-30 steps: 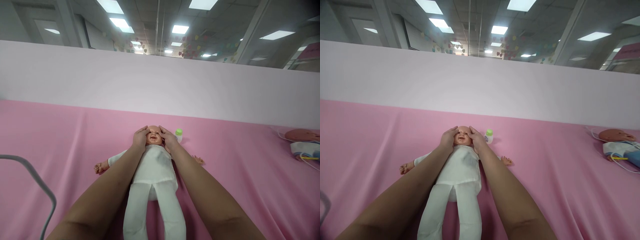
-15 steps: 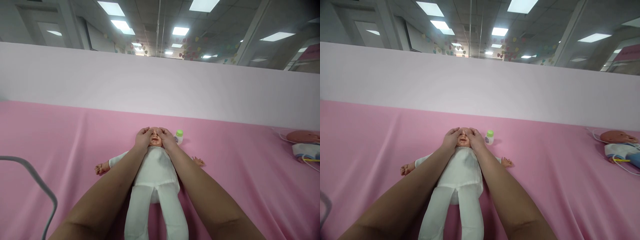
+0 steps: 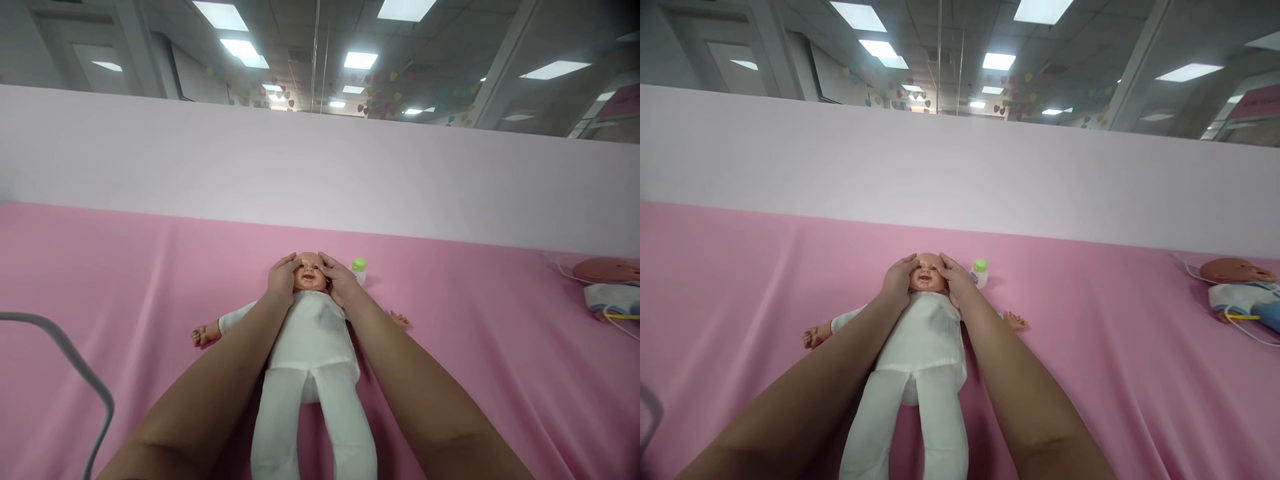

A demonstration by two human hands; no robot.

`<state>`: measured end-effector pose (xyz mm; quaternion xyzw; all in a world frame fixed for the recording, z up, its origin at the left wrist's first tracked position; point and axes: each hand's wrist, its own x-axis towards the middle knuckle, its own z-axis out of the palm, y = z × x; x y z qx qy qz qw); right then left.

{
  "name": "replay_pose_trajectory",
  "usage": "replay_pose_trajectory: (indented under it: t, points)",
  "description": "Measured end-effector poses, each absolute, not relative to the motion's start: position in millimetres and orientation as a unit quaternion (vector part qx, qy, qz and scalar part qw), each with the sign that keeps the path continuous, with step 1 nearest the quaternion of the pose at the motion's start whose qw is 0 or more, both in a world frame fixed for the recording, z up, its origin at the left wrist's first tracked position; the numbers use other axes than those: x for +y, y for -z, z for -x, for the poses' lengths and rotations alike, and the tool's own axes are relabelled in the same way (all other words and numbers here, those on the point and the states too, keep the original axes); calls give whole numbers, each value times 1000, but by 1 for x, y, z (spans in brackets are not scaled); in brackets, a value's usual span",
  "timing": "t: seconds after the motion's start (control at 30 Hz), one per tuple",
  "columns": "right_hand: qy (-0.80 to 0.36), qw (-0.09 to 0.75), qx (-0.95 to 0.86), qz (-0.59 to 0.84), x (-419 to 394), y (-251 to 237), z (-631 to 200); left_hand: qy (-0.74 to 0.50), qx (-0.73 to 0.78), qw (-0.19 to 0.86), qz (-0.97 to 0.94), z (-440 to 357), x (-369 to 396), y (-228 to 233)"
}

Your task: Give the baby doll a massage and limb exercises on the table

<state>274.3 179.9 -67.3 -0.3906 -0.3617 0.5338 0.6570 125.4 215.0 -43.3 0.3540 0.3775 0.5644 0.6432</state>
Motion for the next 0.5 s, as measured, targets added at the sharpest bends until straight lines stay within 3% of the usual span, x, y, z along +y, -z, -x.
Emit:
replay_pose_trajectory:
  t: [0.5]
  points:
    - [-454, 671, -355, 467, 187, 62, -261, -561, 373, 610, -418, -130, 221, 52]
